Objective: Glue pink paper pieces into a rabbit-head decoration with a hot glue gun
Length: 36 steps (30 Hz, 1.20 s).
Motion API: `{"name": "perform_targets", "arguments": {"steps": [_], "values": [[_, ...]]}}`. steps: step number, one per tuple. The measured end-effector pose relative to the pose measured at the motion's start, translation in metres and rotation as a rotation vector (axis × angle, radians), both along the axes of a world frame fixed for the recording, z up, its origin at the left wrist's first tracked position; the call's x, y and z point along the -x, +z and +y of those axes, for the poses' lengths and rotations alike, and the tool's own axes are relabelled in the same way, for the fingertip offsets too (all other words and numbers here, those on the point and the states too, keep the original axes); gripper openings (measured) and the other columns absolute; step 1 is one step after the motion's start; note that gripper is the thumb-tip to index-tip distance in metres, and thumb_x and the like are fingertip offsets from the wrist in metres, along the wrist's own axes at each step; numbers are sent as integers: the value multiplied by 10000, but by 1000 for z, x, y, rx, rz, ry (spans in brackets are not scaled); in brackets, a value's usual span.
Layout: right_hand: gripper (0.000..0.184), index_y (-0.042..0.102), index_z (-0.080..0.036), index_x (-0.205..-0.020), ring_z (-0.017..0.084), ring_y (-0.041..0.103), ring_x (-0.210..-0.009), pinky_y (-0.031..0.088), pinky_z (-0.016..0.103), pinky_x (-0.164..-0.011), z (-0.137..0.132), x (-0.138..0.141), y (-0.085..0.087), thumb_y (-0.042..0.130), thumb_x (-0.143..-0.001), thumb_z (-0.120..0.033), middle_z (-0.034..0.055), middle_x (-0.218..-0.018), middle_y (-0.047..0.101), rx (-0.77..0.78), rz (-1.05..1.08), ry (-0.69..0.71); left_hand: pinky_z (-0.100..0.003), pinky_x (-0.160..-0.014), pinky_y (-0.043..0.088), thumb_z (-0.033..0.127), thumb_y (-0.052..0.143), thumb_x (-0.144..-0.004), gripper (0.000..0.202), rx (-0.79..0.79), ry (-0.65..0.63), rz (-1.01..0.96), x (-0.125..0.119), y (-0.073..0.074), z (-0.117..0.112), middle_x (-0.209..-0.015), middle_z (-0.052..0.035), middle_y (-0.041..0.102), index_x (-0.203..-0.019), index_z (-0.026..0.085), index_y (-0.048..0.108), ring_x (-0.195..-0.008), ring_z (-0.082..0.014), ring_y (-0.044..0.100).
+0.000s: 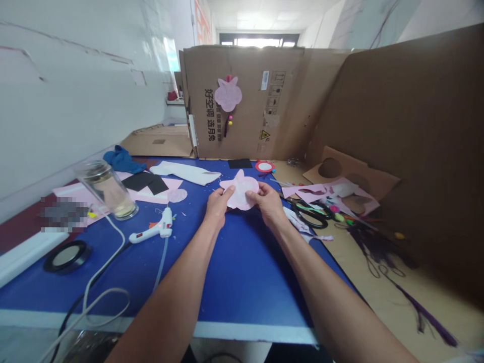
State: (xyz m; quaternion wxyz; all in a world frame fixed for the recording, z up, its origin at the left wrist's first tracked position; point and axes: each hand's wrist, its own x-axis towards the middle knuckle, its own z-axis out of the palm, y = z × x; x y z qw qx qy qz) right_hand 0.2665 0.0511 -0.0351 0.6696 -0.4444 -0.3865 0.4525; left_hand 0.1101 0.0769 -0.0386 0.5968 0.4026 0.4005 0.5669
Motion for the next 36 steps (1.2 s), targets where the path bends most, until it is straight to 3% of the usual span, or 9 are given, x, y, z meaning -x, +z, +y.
{"name": "perform_targets", "arguments": {"steps": [5, 13, 18, 36], "values": [[684, 728, -245, -1172, 231, 783, -920, 624, 345, -807, -1, 1, 2, 983, -575, -459, 43, -1079, 852, 3, 14, 13, -285, -640, 540, 512, 1029, -629, 494, -24, -4, -18, -1, -3, 2, -770, -44, 791, -887, 154, 806, -654, -173, 688], [637, 754, -234, -1138, 207, 748, -775, 607, 341, -772, 1, -5, 2, 962, -565, -418, 3, -908, 832, 29, 19, -43, -285, -643, 526, 428, 1034, -630, 399, -50, -58, 27, -8, -4, -4, -729, -39, 779, -846, 152, 844, -650, -187, 691], [603, 767, -223, -1129, 186, 724, -737, 581, 314, -741, -1, -3, 2, 949, -577, -380, -11, -874, 826, 24, -2, -44, -313, -684, 576, 418, 1018, -639, 395, -48, -72, 10, -10, -2, -8, -809, -66, 826, -892, 159, 859, -682, -205, 725], [567, 765, -238, -1107, 182, 697, -772, 557, 305, -769, -4, -2, 5, 918, -566, -313, -20, -910, 803, 23, -66, 28, -282, -629, 514, 352, 981, -680, 287, -66, -48, 68, -10, -4, -8, -773, -44, 797, -858, 163, 859, -637, -174, 670]]}}
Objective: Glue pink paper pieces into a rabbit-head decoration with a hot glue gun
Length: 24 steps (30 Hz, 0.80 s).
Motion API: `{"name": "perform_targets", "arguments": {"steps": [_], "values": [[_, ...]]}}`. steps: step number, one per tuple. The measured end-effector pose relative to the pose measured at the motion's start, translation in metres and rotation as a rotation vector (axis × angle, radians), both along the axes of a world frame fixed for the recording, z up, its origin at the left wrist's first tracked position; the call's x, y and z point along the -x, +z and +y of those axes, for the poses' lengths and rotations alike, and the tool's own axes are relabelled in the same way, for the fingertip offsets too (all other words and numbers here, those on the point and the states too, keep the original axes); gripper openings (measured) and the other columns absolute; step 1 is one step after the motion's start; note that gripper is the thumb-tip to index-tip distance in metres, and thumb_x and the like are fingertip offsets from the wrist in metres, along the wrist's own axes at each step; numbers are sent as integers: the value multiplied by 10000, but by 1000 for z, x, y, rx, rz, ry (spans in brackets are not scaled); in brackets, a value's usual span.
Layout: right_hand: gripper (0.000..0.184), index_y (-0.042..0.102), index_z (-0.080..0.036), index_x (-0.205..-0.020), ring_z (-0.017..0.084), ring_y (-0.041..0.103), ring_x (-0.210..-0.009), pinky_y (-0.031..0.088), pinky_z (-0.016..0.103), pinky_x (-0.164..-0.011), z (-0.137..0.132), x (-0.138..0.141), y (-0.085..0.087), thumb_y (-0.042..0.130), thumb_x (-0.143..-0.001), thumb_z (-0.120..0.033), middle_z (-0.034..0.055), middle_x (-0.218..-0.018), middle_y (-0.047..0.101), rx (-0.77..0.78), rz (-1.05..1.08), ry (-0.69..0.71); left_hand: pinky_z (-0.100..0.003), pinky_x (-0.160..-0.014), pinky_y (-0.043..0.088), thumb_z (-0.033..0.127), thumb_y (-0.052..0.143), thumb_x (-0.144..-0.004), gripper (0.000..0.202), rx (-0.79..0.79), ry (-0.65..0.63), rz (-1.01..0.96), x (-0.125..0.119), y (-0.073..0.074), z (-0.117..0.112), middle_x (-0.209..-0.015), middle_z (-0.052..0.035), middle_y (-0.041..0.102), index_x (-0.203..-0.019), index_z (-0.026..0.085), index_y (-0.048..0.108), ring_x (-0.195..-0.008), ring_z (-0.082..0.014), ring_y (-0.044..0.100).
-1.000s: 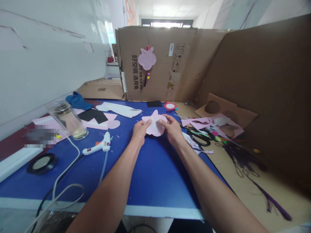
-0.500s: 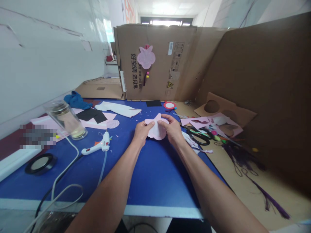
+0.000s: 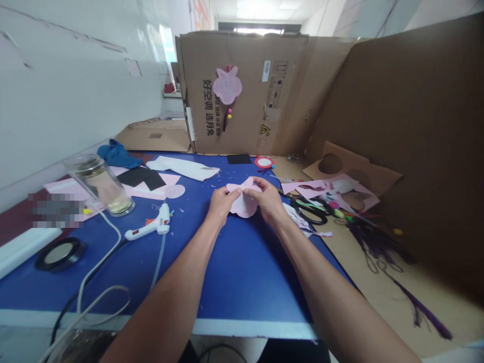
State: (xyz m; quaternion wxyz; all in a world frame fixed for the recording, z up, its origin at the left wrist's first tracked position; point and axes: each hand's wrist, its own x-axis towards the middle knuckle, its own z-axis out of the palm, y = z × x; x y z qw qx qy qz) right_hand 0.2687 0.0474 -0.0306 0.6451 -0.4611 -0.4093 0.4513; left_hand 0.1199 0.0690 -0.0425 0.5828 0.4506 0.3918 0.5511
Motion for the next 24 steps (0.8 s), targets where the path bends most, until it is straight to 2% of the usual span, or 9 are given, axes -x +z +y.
{"name": "perform_targets", "arguments": {"steps": [5, 16, 24], "values": [[603, 765, -236, -1117, 186, 706, -821, 570, 321, -839, -2, 3, 1, 947, -546, -308, -17, -949, 805, -13, 2, 36, -283, -635, 519, 369, 978, -670, 315, 8, 19, -9, 2, -2, 2, -780, -53, 808, -876, 162, 858, -645, -182, 682], [511, 799, -233, -1129, 205, 729, -839, 571, 329, -826, 0, 2, -3, 888, -635, -327, 5, -1009, 849, -25, -7, 35, -289, -627, 533, 427, 1034, -568, 445, 31, 31, -63, 2, -2, 3, -768, -48, 812, -869, 156, 850, -639, -185, 693], [489, 796, -241, -1115, 215, 721, -837, 563, 339, -810, 0, 4, -7, 877, -642, -333, 10, -1004, 842, -37, -33, 57, -341, -717, 591, 431, 1091, -460, 572, 72, -11, -120, 1, 1, 0, -848, -101, 852, -894, 147, 849, -727, -242, 761]]}}
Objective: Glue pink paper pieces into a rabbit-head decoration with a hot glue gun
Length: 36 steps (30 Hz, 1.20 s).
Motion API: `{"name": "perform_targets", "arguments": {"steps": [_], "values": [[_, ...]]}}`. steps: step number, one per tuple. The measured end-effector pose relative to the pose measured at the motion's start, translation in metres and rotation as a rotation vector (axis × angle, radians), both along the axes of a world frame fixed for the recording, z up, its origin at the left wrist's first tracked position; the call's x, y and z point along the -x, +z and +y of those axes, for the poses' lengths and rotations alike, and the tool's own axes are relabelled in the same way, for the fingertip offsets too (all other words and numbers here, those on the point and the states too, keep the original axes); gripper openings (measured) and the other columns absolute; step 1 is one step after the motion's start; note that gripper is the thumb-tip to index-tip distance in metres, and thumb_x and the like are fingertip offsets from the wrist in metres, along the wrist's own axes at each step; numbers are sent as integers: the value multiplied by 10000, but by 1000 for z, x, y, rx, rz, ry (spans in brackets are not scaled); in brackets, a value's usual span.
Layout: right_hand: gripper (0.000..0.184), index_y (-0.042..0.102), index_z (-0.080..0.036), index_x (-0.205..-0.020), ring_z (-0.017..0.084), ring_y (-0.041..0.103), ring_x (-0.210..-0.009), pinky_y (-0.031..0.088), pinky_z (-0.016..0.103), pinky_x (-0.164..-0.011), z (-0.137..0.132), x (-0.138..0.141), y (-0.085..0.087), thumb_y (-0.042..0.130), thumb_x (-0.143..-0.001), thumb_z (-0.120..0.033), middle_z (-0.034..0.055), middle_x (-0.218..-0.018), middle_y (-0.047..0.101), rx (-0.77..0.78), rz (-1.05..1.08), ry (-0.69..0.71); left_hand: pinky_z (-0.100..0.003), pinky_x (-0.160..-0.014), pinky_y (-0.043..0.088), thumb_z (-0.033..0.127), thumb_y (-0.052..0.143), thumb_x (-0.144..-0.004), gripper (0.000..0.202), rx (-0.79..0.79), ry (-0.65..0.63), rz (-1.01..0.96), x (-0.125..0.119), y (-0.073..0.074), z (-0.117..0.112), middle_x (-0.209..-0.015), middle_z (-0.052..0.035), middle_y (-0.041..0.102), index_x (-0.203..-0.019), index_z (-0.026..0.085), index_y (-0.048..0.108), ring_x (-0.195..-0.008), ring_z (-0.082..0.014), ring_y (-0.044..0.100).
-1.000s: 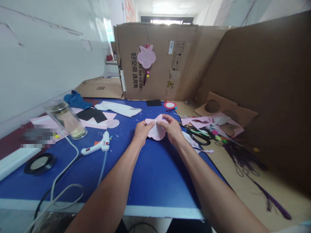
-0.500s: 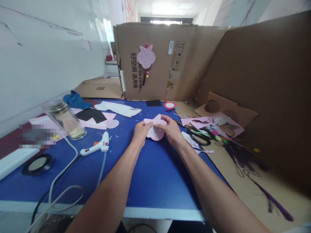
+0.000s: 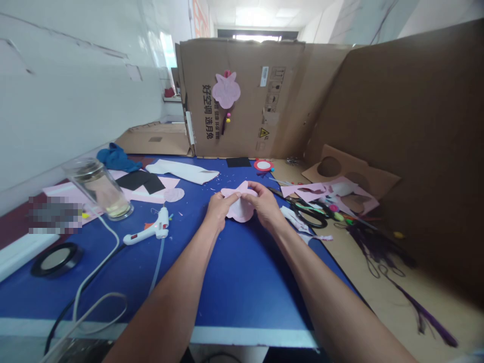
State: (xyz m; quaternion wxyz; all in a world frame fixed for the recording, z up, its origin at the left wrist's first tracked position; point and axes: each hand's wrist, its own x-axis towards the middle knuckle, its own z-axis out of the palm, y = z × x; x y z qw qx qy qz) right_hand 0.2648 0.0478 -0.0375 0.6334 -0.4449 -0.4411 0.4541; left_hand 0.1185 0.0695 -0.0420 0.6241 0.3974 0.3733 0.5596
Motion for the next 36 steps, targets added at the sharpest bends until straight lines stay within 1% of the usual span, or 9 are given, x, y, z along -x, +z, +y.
{"name": "perform_targets", "arguments": {"steps": [5, 8, 16, 21, 27, 31, 36], "values": [[531, 770, -239, -1148, 211, 704, -821, 548, 341, -794, 1, -1, -1, 887, -645, -364, 14, -963, 818, -8, -13, -20, -361, -753, 600, 432, 1082, -467, 577, 9, 12, -31, 1, 0, 1, -849, -95, 854, -916, 154, 850, -753, -257, 775], [560, 758, -237, -1141, 212, 697, -795, 544, 343, -771, 3, -3, -1, 904, -617, -373, 6, -899, 797, -7, -7, -43, -357, -737, 597, 413, 1083, -444, 569, 20, 12, -41, 0, 2, 0, -870, -104, 860, -894, 152, 852, -747, -255, 771], [535, 756, -234, -1099, 186, 675, -714, 529, 321, -691, 1, -3, 2, 914, -608, -376, -7, -830, 786, -6, 10, -60, -359, -745, 609, 419, 1066, -443, 553, 26, 15, -31, 1, 2, 1, -887, -104, 866, -883, 158, 857, -739, -245, 768], [579, 749, -234, -1148, 176, 679, -736, 519, 316, -709, -2, -4, 9, 930, -618, -379, 1, -901, 801, -10, 3, -50, -338, -704, 581, 407, 1059, -476, 505, 4, 5, 41, 2, 0, 0, -875, -111, 859, -863, 156, 853, -734, -244, 757], [588, 741, -234, -1142, 178, 646, -708, 483, 319, -678, -3, -7, 11, 940, -617, -410, -13, -839, 752, -5, -11, -83, -290, -613, 507, 383, 1034, -509, 394, -33, 3, 137, 0, 1, -2, -769, -66, 816, -751, 162, 816, -646, -192, 681], [585, 744, -238, -1130, 176, 620, -691, 465, 320, -669, -3, -8, 11, 939, -608, -414, -22, -805, 733, 2, -18, -85, -280, -594, 490, 450, 1015, -556, 399, -58, 12, 158, 1, 2, -3, -728, -43, 785, -747, 168, 806, -624, -173, 654], [627, 750, -243, -1156, 173, 613, -681, 474, 325, -689, -3, -6, 11, 953, -594, -433, -32, -784, 735, 7, -21, -61, -280, -588, 490, 478, 1034, -543, 434, -67, 3, 176, 1, 3, -3, -727, -40, 780, -739, 172, 797, -622, -174, 651]]}}
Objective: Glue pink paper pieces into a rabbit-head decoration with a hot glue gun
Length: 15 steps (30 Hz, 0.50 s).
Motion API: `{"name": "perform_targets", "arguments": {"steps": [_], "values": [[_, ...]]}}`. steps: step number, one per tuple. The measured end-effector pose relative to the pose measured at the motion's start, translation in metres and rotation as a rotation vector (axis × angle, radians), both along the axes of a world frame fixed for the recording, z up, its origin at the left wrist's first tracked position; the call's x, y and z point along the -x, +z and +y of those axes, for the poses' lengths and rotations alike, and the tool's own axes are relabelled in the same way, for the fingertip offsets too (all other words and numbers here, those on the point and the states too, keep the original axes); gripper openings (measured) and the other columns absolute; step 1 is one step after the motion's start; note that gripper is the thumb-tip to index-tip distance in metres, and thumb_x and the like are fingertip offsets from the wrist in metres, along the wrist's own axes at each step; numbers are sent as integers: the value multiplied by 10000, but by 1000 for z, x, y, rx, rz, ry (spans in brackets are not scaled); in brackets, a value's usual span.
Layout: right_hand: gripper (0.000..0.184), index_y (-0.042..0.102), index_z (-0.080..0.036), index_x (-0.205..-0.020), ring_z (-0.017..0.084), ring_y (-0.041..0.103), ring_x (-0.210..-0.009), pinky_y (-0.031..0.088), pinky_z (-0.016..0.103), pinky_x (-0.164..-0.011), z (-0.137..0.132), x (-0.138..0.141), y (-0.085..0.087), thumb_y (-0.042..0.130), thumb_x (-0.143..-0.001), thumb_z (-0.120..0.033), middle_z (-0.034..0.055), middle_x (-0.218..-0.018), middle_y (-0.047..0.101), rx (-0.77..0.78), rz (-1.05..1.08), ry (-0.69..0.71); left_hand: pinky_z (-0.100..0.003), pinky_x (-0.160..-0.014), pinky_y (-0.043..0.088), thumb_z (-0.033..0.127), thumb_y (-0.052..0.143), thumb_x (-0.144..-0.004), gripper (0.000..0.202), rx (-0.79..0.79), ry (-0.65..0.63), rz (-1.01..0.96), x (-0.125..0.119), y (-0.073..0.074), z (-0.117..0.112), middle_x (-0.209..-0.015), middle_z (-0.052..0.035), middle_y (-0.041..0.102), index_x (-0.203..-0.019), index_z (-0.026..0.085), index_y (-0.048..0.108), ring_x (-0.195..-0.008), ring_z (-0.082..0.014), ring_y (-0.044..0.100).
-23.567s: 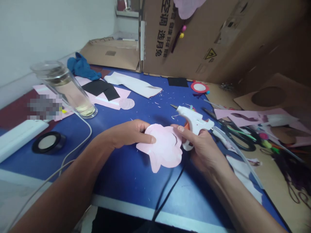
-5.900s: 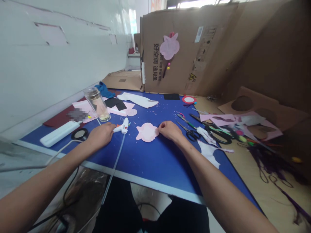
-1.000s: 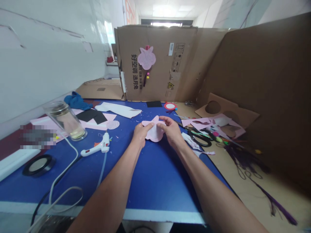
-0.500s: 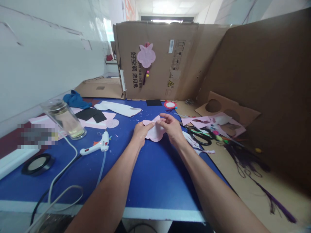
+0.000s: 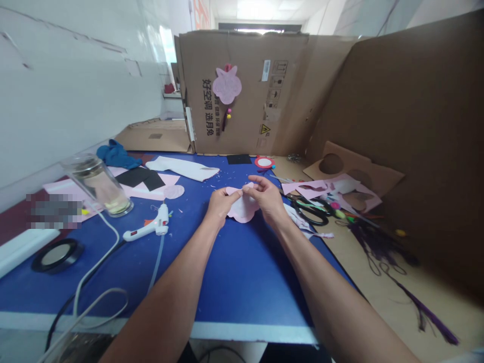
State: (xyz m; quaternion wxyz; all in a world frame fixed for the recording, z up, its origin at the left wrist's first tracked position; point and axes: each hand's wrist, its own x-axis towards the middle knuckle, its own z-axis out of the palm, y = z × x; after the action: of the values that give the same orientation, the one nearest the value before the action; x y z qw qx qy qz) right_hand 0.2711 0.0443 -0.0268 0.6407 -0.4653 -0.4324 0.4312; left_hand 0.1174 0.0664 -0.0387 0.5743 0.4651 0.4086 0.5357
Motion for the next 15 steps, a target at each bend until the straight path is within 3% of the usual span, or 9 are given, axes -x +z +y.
{"name": "perform_targets", "arguments": {"steps": [15], "values": [[609, 772, -236, -1125, 159, 571, -615, 444, 312, -619, 1, -1, -4, 966, -586, -444, -56, -696, 685, 20, -32, -33, -292, -609, 480, 426, 966, -629, 302, -53, -3, 49, 0, 2, -2, -754, -50, 788, -767, 190, 837, -650, -190, 646]]}}
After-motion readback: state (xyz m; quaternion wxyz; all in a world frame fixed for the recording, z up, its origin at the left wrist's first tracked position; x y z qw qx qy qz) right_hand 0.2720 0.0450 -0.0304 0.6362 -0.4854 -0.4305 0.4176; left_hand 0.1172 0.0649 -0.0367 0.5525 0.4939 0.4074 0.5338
